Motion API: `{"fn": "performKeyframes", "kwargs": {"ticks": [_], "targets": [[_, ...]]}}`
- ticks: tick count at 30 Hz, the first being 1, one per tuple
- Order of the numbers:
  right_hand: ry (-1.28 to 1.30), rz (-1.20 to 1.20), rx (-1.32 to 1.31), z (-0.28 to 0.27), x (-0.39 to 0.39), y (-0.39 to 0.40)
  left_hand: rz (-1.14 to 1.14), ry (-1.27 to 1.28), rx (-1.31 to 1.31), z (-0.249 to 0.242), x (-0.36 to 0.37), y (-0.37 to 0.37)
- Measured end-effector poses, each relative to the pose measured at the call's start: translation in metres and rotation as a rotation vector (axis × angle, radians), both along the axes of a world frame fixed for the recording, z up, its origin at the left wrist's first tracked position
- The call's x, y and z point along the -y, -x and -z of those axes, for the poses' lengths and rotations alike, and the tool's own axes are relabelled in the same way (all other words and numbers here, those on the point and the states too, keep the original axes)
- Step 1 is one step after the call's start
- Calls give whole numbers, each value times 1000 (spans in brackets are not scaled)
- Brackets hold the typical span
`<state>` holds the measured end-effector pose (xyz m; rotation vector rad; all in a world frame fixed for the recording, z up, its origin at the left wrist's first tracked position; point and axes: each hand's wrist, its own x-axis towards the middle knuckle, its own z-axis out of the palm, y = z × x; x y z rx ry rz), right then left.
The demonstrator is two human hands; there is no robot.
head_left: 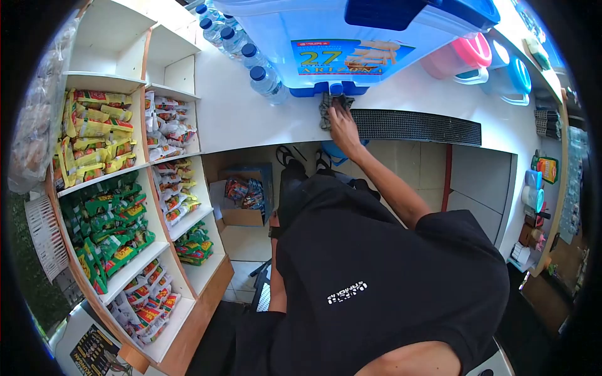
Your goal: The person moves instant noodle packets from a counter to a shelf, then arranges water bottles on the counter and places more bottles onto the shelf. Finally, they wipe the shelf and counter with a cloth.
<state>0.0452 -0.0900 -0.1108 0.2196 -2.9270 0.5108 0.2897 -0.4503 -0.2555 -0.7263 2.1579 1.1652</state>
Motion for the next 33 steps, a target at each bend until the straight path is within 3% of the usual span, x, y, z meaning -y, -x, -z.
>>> {"fn": "performKeyframes", "kwargs": {"ticks": [2, 4, 7, 10, 20, 25, 29, 33], "targets": [[-32, 21, -63, 0, 19, 0, 19, 8, -14, 1, 1, 8], [185, -168, 45, 22, 36, 6, 42, 14, -31, 2, 1, 16], [-40, -440, 11, -10, 54, 12, 78, 21, -43, 5, 2, 21], [-60, -586, 12, -8, 30, 12, 112, 22, -55, 10, 5, 25], [-2, 5, 40, -45, -131, -28, 143, 0, -194, 36, 26, 29], [-69, 304, -152, -16, -187, -20, 54, -80, -416, 53, 56, 37], [11, 381, -72, -19, -187, -15, -206, -216, -307, -39, 41, 86], [5, 406, -54, -11, -184, -15, -220, -239, -444, -70, 40, 119]]}}
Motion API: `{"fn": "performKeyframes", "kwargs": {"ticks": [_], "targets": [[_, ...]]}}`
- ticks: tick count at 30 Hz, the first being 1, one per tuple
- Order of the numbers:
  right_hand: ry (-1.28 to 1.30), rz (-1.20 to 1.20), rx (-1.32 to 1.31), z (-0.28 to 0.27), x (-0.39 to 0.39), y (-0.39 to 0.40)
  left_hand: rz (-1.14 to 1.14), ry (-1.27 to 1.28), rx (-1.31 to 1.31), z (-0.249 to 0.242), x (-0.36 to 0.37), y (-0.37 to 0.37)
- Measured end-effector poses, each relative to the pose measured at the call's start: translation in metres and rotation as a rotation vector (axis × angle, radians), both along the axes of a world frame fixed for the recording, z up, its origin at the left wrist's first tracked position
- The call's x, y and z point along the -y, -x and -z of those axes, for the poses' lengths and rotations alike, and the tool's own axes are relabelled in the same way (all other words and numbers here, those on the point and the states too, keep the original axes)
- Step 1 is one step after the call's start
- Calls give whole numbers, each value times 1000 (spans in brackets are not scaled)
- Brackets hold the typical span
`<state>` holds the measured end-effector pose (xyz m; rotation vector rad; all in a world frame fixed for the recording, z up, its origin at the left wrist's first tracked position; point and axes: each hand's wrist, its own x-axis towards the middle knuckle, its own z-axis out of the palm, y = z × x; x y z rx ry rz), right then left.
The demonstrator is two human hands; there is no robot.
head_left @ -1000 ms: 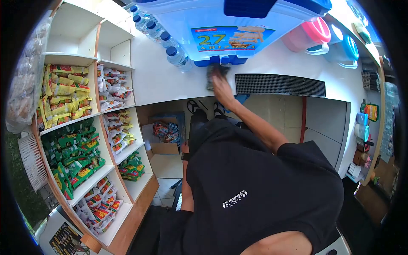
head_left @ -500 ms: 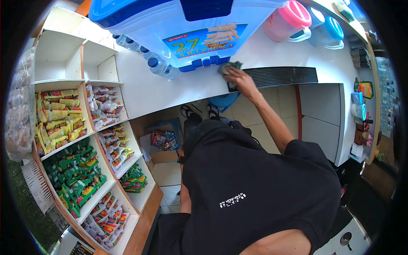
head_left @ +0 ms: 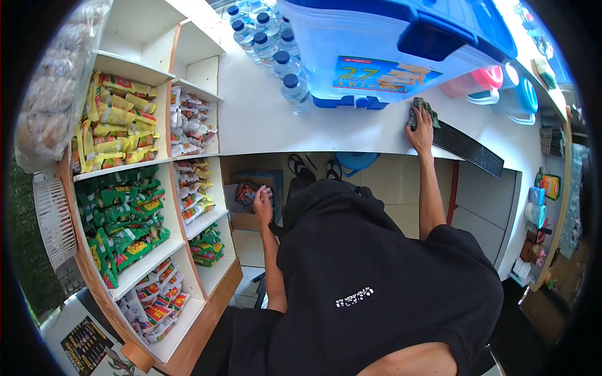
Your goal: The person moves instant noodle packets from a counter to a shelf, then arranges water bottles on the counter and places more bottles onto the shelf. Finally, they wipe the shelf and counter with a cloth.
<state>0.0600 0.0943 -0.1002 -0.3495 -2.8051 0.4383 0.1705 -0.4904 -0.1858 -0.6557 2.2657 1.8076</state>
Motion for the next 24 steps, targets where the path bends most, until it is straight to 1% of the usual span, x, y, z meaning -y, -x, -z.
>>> {"fn": "performKeyframes", "kwargs": {"ticks": [1, 4, 8, 11, 13, 16, 18, 20, 22, 24], "targets": [[-56, -22, -52, 1, -2, 1, 10, 32, -18, -10, -3, 7], [-116, 397, 90, -5, 19, 7, 50, 59, -40, -18, -9, 21], [-106, 351, -72, 25, 19, 9, 126, 51, -7, -11, -11, 20], [-84, 269, -90, 15, 42, -7, 151, 30, 25, -7, -11, 20], [-62, 206, -85, 13, 59, -18, 162, 20, 49, -12, -14, 24], [-18, 115, -56, 6, 93, -29, 197, -3, -15, -5, -11, 34], [-17, 77, 18, -7, 121, -32, 245, 16, -55, -11, -17, 49], [36, 61, -1, -9, 144, -33, 309, 55, -81, -22, -26, 66], [70, 77, -44, -4, 164, -29, 394, 148, -111, -52, -47, 85], [82, 156, -89, 5, 176, -21, 476, 205, -128, -71, -64, 102]]}}
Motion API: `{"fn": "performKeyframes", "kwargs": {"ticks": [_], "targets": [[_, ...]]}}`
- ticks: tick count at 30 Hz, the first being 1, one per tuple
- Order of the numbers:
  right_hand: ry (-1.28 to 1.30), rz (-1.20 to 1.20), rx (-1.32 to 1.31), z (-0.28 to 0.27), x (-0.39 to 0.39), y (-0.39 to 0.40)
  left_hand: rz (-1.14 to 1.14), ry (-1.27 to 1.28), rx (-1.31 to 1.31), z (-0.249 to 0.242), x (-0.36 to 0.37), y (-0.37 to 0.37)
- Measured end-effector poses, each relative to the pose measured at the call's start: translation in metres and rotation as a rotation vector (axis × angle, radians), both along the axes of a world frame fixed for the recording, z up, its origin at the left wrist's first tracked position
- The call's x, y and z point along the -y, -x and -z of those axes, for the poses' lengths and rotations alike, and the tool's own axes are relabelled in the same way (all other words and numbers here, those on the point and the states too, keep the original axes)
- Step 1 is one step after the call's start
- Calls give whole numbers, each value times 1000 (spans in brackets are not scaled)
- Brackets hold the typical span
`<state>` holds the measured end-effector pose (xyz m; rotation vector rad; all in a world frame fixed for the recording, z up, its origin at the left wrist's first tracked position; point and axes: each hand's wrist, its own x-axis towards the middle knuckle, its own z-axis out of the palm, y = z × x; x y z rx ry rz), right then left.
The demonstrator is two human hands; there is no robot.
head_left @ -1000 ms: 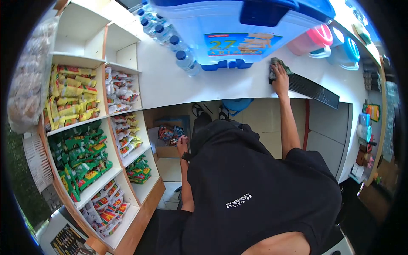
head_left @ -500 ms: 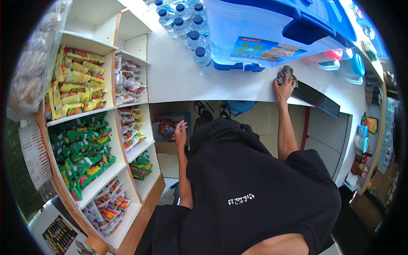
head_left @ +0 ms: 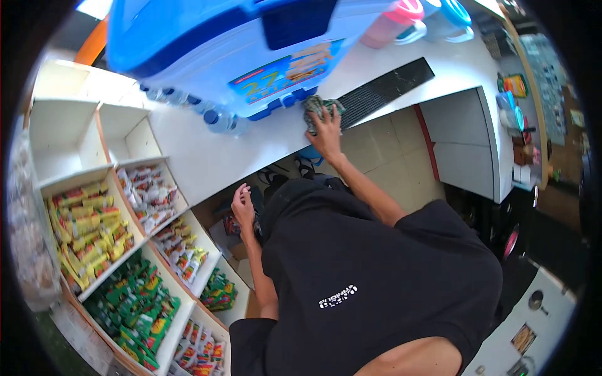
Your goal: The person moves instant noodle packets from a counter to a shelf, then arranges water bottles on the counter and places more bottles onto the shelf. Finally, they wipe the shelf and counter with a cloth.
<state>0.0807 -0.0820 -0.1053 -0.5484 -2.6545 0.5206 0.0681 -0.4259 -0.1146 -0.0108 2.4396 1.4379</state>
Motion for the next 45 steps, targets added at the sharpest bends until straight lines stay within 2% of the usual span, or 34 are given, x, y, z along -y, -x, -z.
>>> {"fn": "performKeyframes", "kwargs": {"ticks": [4, 8, 13, 16, 17, 20, 22, 26, 32, 34, 38, 42, 45], "targets": [[46, 88, -7, 7, 8, 14, 246, -11, -157, -33, -50, 27], [58, 135, 4, 4, 9, 20, 476, 33, -123, -59, -112, 39], [77, -17, -1, 9, -9, 2, 619, -14, -166, -39, -182, 35], [-48, -48, 62, -2, -20, -9, 695, 81, -420, -18, -213, 30], [-99, -44, 62, -1, -26, -9, 700, 91, -392, -20, -222, 30], [-118, -104, 130, 1, -38, -14, 599, -20, -133, -27, -234, 29], [-119, -107, 108, 2, -40, -15, 608, -19, -115, -15, -232, 36], [-91, -112, 108, 0, -39, -15, 570, -48, 18, -30, -229, 34], [-60, -100, 21, 4, -39, -13, 543, -215, 125, -18, -210, 33], [42, -111, 9, -6, -44, -12, 502, -257, 173, -26, -194, 33], [321, -15, -266, -33, -60, -3, 328, -290, 135, -32, -146, 31], [46, 98, -354, -64, -83, 4, 9, -325, 79, -32, -86, 28], [-109, 174, -89, -41, -104, 4, -214, -330, 1, -23, -42, 30]]}}
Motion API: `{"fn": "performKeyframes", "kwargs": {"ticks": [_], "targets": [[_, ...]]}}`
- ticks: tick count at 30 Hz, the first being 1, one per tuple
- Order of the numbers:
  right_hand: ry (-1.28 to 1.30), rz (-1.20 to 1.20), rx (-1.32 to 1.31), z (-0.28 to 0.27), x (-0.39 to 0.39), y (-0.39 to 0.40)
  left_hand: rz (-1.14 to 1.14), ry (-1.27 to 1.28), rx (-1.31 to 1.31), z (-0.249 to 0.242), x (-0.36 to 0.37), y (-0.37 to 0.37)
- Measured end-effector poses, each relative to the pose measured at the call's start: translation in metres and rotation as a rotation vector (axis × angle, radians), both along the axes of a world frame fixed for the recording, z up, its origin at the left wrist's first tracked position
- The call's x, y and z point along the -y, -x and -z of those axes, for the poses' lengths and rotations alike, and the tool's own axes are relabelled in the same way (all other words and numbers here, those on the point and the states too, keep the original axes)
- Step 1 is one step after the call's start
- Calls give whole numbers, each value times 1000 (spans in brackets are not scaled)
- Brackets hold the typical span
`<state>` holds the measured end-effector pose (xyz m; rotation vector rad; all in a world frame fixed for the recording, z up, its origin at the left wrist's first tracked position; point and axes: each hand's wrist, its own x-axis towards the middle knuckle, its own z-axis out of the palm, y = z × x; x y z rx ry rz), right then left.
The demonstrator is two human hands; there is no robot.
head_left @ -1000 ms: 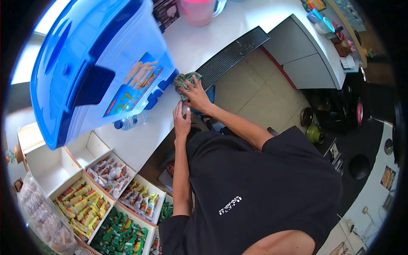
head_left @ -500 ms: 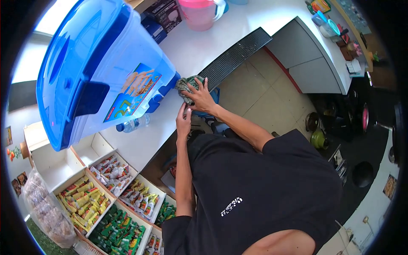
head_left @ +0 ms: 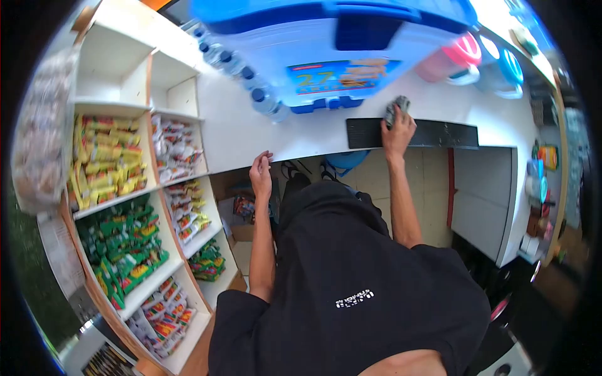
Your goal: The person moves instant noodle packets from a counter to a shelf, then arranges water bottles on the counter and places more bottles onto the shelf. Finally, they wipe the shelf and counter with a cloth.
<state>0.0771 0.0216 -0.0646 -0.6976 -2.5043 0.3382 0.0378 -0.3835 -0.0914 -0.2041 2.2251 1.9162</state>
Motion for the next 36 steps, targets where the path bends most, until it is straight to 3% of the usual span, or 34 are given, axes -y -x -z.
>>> {"fn": "performKeyframes", "kwargs": {"ticks": [2, 3, 5, 7, 8, 9, 10, 12, 14, 18, 21, 26, 29, 32, 36], "targets": [[-91, 88, 317, 37, -9, -7, -107, 61, -76, 9, 22, 4], [18, 127, 341, 34, -5, -4, -158, 92, -109, 11, 32, 6], [-262, 111, 295, 15, 13, -9, -216, 259, -152, 15, 48, 15], [-106, -10, 305, -30, 48, -2, -236, 420, -134, 11, 61, 26], [-26, -63, 313, -46, 68, 5, -263, 468, -245, 6, 62, 33], [164, -159, 362, -55, 88, 11, -275, 495, -286, 9, 65, 39], [354, -250, 407, -59, 110, 20, -285, 521, -329, 14, 68, 48], [803, -599, 154, -56, 176, 50, -282, 587, -429, 22, 75, 74], [827, -686, 136, -35, 210, 76, -249, 674, -539, 28, 74, 95], [731, -484, 176, -1, 257, 114, -338, 736, -494, 35, 67, 122], [653, -319, -2, 23, 278, 131, -456, 881, -394, 30, 50, 124], [830, -219, -100, 27, 301, 138, -406, 1031, -262, 13, 38, 127], [1030, -413, 204, 21, 303, 134, -404, 1110, -284, 19, 37, 132], [1301, -594, 126, 10, 331, 149, -321, 1091, -220, 10, 39, 130], [1126, -755, -30, -46, 384, 215, -297, 1128, -213, 49, 50, 132]]}}
